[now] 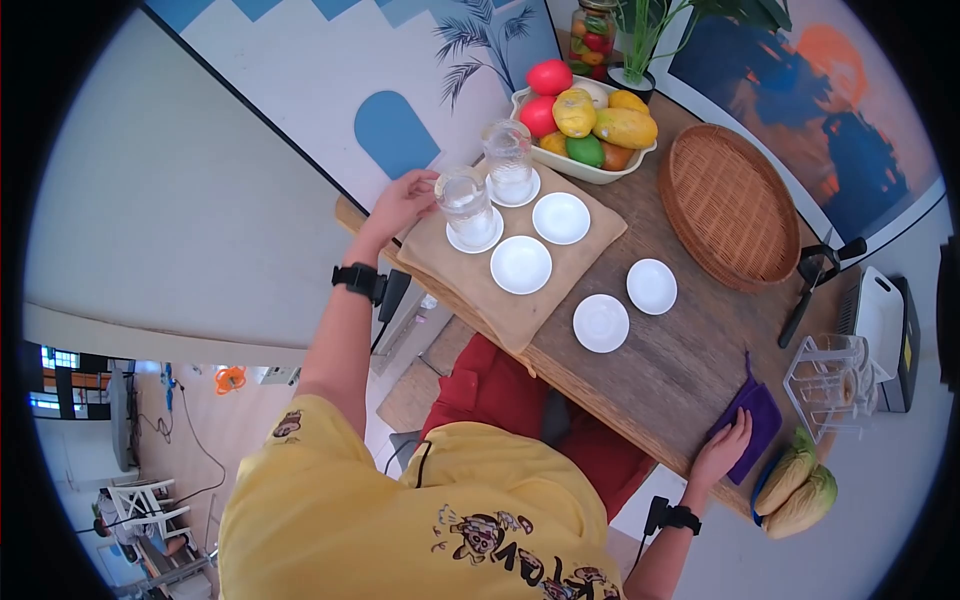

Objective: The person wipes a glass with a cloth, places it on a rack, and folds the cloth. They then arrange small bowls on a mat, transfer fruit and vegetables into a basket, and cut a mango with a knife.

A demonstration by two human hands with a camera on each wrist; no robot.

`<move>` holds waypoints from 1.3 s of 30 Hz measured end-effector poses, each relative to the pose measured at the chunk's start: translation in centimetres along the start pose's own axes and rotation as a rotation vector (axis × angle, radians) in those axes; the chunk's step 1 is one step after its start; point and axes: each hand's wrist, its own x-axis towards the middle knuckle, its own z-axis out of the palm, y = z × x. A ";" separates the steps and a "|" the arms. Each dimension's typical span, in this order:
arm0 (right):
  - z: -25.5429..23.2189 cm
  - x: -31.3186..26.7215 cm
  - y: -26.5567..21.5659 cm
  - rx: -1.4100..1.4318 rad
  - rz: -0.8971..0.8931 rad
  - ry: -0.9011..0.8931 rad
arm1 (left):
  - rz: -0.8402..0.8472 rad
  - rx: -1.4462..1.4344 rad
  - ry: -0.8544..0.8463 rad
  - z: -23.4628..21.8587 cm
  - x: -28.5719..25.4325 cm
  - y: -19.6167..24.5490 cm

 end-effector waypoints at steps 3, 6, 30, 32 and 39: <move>0.1 0.0 0.1 -0.006 0.010 -0.002 | 0.069 0.113 -0.012 1.1 2.6 1.0; -0.1 0.0 -0.3 -0.009 0.016 -0.003 | 0.257 0.316 -0.011 2.4 4.4 1.6; -0.2 0.1 -0.8 0.019 0.038 -0.024 | 0.173 0.343 -0.196 3.6 8.5 -0.2; -0.6 0.2 -1.0 0.071 0.040 -0.002 | 0.519 0.153 -0.125 2.8 10.3 -5.6; -1.3 0.5 -1.0 0.102 0.054 0.007 | 0.492 0.389 -0.141 -0.5 5.0 0.2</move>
